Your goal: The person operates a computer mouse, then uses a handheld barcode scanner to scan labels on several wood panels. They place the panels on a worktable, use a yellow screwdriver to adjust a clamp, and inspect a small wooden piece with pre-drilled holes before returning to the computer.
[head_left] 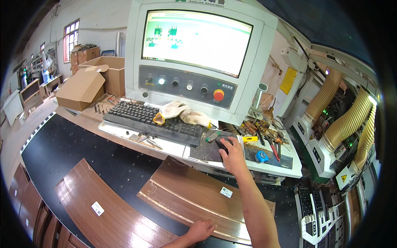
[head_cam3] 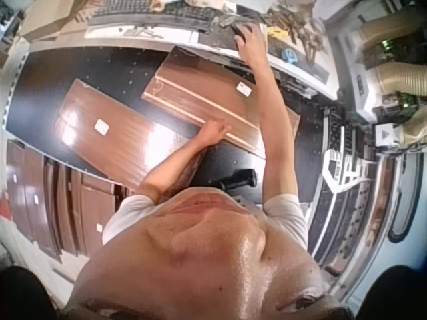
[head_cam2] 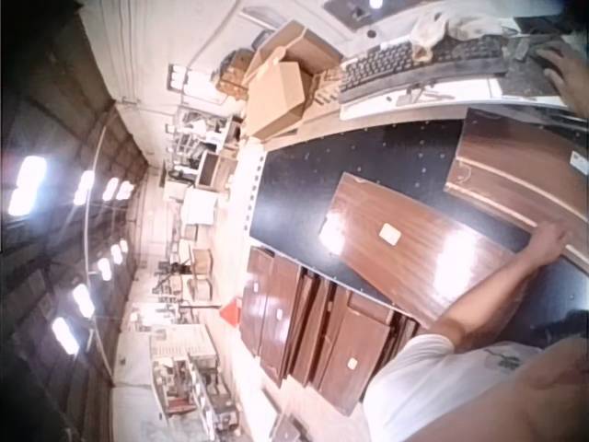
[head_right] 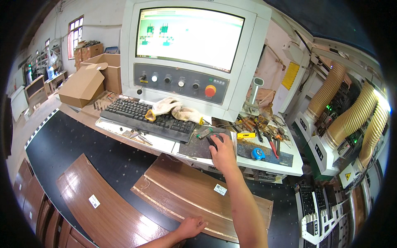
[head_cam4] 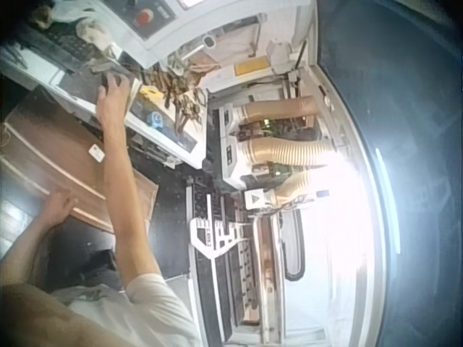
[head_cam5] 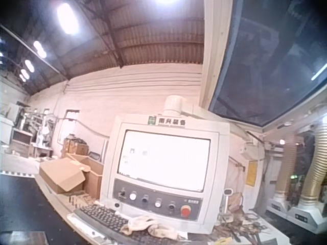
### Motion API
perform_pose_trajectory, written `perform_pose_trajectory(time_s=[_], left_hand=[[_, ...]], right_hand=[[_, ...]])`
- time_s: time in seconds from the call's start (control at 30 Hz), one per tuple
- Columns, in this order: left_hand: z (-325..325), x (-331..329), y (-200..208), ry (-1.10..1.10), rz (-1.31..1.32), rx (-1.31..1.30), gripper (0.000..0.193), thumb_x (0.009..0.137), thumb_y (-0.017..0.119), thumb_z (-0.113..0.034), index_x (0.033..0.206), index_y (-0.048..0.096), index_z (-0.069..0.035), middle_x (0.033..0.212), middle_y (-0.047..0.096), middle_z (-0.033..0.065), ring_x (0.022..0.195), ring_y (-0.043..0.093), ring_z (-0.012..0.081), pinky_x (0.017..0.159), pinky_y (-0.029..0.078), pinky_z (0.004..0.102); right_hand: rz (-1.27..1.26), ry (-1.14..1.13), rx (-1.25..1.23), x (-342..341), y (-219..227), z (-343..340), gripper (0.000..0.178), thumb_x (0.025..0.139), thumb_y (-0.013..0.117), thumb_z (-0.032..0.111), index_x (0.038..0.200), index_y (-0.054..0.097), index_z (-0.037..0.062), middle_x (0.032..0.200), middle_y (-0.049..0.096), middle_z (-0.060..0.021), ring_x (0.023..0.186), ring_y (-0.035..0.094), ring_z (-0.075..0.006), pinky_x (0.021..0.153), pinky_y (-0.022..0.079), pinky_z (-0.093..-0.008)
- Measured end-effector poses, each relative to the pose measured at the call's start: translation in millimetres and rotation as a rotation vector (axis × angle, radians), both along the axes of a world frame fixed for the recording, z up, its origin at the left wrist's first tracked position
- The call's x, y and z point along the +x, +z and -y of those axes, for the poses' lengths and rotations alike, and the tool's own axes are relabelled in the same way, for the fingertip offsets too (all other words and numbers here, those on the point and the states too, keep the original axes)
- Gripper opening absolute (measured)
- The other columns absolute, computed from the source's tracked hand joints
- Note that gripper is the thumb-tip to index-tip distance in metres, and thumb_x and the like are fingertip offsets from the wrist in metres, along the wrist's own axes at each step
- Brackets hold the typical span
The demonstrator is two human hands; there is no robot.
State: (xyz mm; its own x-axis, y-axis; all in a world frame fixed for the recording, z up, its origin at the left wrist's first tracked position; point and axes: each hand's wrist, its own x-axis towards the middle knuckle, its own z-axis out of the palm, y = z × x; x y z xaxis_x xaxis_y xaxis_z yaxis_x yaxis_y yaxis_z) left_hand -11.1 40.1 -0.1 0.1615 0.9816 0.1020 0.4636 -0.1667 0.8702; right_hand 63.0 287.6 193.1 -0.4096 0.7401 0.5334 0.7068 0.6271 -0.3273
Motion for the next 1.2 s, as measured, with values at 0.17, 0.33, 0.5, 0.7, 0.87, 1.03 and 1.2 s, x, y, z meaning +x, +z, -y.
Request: perform_pose_trajectory(time_s=[0.17, 0.33, 0.5, 0.7, 0.87, 1.03, 1.2], left_hand=[[-0.3, 4.3, -5.1, 0.000, 0.000, -0.005, 0.040, 0.100, 0.056, -0.036, 0.088, 0.068, 0.000, 0.092, 0.069, 0.0292, 0.091, 0.066, 0.0469, 0.083, 0.053, 0.0560], [0.3, 5.0, -15.7, 0.032, 0.066, 0.032, 0.031, 0.098, 0.059, -0.028, 0.084, 0.063, 0.000, 0.085, 0.066, 0.0258, 0.083, 0.064, 0.0475, 0.075, 0.051, 0.0567], [1.4, 2.0, -5.2, -0.021, 0.075, 0.051, 0.031, 0.097, 0.059, -0.030, 0.084, 0.066, -0.002, 0.086, 0.067, 0.0242, 0.079, 0.064, 0.0476, 0.073, 0.051, 0.0580], [4.9, -1.4, -0.7, -0.005, 0.021, -0.029, 0.031, 0.097, 0.060, -0.031, 0.085, 0.064, -0.002, 0.083, 0.068, 0.0241, 0.079, 0.067, 0.0470, 0.070, 0.054, 0.0567], [4.9, 1.2, -12.2, 0.024, -0.048, -0.023, 0.031, 0.095, 0.064, -0.032, 0.080, 0.064, -0.005, 0.079, 0.068, 0.0215, 0.075, 0.067, 0.0449, 0.068, 0.054, 0.0539], [5.9, -0.8, -14.0, 0.026, -0.008, 0.005, 0.032, 0.095, 0.064, -0.032, 0.079, 0.064, -0.004, 0.079, 0.068, 0.0216, 0.075, 0.067, 0.0449, 0.068, 0.054, 0.0535], [9.2, -6.6, -8.2, 0.016, -0.008, 0.024, 0.032, 0.095, 0.064, -0.032, 0.079, 0.064, -0.004, 0.078, 0.067, 0.0210, 0.076, 0.066, 0.0450, 0.069, 0.054, 0.0534]], right_hand=[[0.108, -0.005, 0.086, 2.0, -4.7, -15.9, 0.044, 0.089, 0.072, 0.018, 0.130, 0.067, 0.0060, 0.137, 0.060, -0.0224, 0.128, 0.056, -0.0420, 0.113, 0.041, -0.0497], [0.071, 0.048, 0.132, 6.7, -7.8, -21.2, 0.044, 0.094, 0.067, 0.013, 0.137, 0.061, 0.0045, 0.141, 0.058, -0.0217, 0.130, 0.056, -0.0405, 0.114, 0.042, -0.0442], [0.117, -0.003, 0.096, 0.9, -6.9, -15.6, 0.045, 0.090, 0.069, 0.014, 0.134, 0.064, 0.0063, 0.138, 0.055, -0.0275, 0.127, 0.054, -0.0462, 0.111, 0.043, -0.0523], [0.018, -0.030, 0.006, -4.3, 0.0, 1.9, 0.046, 0.090, 0.070, 0.013, 0.135, 0.063, 0.0055, 0.143, 0.050, -0.0273, 0.131, 0.050, -0.0464, 0.113, 0.041, -0.0509], [0.015, -0.044, -0.048, -5.6, 4.8, 6.8, 0.045, 0.093, 0.070, 0.015, 0.137, 0.064, 0.0072, 0.146, 0.049, -0.0246, 0.133, 0.050, -0.0441, 0.113, 0.041, -0.0491], [0.011, -0.043, -0.045, -6.5, 6.6, 9.7, 0.045, 0.093, 0.069, 0.015, 0.137, 0.064, 0.0072, 0.148, 0.048, -0.0237, 0.134, 0.049, -0.0440, 0.114, 0.040, -0.0489], [0.020, -0.045, -0.005, -6.3, 5.0, 8.7, 0.044, 0.091, 0.071, 0.013, 0.134, 0.066, 0.0077, 0.146, 0.049, -0.0231, 0.130, 0.051, -0.0434, 0.111, 0.043, -0.0495]])
